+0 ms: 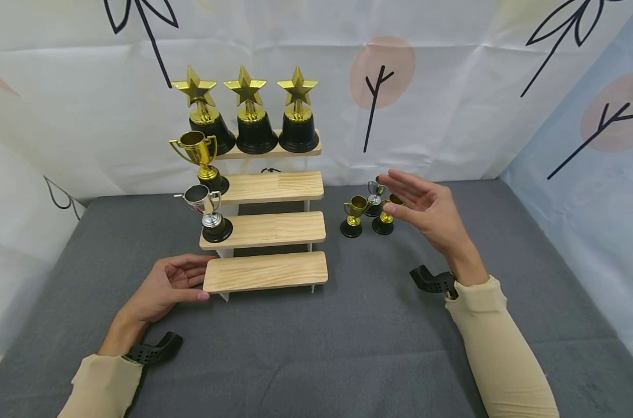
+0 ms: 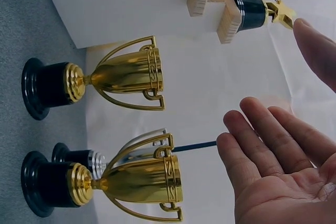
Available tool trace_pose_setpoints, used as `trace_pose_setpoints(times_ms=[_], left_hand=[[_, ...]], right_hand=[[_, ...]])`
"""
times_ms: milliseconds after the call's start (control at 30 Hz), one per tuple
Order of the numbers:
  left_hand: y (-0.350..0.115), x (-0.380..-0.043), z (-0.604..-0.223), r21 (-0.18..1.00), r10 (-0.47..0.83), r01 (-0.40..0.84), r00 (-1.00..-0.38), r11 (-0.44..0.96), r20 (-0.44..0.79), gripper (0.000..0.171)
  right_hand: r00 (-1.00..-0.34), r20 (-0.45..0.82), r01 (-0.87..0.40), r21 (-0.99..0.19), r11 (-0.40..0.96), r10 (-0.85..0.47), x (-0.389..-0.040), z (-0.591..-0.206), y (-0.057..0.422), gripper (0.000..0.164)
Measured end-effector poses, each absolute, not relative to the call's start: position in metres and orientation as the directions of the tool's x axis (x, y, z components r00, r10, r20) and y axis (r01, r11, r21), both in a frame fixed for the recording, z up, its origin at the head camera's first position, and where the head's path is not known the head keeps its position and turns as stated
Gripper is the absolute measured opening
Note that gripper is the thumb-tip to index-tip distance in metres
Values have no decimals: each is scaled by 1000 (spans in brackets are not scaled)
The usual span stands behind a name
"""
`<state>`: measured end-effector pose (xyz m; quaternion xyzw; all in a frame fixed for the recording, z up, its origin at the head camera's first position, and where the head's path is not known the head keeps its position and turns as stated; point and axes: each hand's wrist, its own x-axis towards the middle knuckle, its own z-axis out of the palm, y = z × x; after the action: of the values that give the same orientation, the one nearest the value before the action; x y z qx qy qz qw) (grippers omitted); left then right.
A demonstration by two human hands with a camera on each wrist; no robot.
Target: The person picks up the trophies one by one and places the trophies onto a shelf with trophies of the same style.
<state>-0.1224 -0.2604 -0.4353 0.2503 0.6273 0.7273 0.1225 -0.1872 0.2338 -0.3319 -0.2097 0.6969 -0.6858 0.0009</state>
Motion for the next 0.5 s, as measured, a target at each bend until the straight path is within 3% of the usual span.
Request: trace_pose_setpoints(times_ms=[500], left_hand=[[-261,-121,-434,977,484,137,-852,-162,199,62]], right_hand=[[-923,308,-306,-951,-45,-232,-191,-333,247,61]])
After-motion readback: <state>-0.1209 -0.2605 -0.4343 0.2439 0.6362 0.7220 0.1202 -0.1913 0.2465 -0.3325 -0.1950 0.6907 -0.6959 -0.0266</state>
